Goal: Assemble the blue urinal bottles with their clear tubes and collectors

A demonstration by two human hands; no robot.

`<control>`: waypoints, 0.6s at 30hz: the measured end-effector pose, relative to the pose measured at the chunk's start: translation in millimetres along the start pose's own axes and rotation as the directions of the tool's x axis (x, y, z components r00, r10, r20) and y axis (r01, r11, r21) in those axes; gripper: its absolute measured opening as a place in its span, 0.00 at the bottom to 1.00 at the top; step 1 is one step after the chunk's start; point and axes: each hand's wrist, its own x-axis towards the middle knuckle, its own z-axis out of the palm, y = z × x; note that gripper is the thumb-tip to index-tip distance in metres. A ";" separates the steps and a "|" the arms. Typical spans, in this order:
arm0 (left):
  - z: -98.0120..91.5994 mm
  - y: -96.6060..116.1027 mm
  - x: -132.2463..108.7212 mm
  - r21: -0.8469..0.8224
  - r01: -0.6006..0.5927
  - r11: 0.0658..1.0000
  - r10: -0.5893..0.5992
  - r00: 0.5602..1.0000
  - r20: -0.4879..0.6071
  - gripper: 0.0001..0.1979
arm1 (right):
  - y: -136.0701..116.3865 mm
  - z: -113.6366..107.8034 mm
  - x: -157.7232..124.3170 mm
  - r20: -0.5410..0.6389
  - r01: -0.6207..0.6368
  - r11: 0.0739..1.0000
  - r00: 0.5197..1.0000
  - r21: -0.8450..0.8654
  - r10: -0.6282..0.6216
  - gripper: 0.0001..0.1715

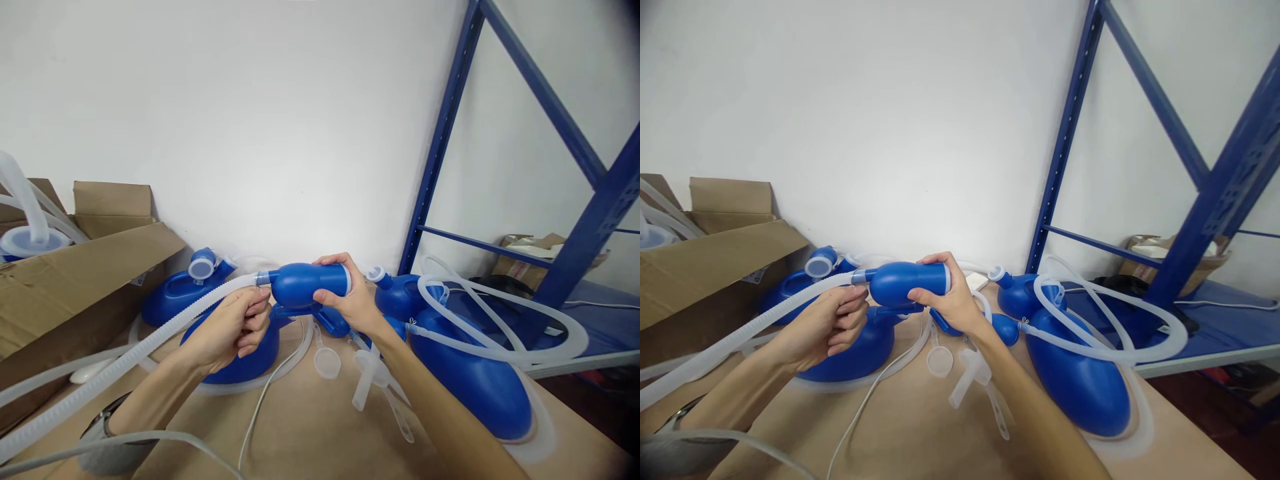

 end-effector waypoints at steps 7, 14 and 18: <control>-0.5 6.2 -4.2 -0.240 0.135 0.961 -0.113 0.988 0.103 0.23 | 0.3 -7.5 -2.5 0.079 0.364 0.900 0.931 -0.240 -0.356 0.30; -0.6 4.7 -5.2 0.016 0.072 0.997 -0.073 0.992 0.098 0.22 | -1.1 -11.2 -2.1 0.065 0.351 0.889 0.935 -0.294 -0.348 0.29; -1.3 11.9 -14.0 0.274 -0.004 0.962 -0.014 0.998 0.066 0.18 | -1.4 -9.6 -0.8 -0.082 0.217 0.946 0.967 -0.242 -0.243 0.27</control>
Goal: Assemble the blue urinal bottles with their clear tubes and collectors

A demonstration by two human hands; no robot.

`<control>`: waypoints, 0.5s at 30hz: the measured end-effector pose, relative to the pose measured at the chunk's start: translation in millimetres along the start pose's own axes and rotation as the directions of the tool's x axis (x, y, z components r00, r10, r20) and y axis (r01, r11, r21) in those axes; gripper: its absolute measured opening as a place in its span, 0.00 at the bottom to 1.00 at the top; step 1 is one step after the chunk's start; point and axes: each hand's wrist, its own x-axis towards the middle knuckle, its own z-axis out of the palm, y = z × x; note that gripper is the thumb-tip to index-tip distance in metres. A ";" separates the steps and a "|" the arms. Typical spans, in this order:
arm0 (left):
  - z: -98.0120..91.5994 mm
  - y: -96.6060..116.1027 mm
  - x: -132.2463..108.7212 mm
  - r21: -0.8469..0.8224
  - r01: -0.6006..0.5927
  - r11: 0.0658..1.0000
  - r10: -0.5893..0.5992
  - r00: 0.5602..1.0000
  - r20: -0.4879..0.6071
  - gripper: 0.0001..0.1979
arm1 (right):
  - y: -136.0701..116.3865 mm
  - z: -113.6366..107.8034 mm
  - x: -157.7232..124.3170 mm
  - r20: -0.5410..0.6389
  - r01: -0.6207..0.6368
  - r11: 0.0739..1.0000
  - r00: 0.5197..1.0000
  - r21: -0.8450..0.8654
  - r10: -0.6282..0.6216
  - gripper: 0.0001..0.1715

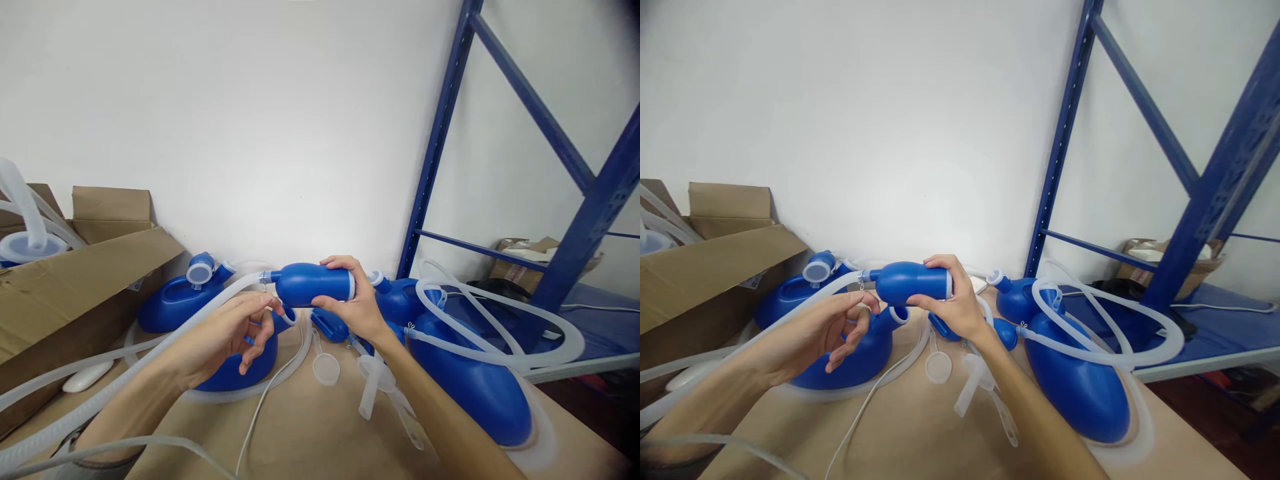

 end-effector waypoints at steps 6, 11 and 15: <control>-8.3 12.6 -19.1 0.714 -0.202 0.670 0.497 0.837 -0.229 0.21 | 5.2 -2.7 6.0 -0.157 -0.226 0.971 0.959 0.081 0.236 0.25; -15.0 6.0 -14.0 0.944 -0.001 0.331 0.811 0.511 -0.285 0.28 | -0.9 -6.9 10.1 -0.035 -0.430 0.869 0.892 0.244 0.451 0.26; -19.6 4.2 -7.7 0.877 -0.059 0.478 0.676 0.663 -0.323 0.37 | -15.9 -11.9 10.9 0.345 -0.607 0.775 0.775 0.174 0.529 0.31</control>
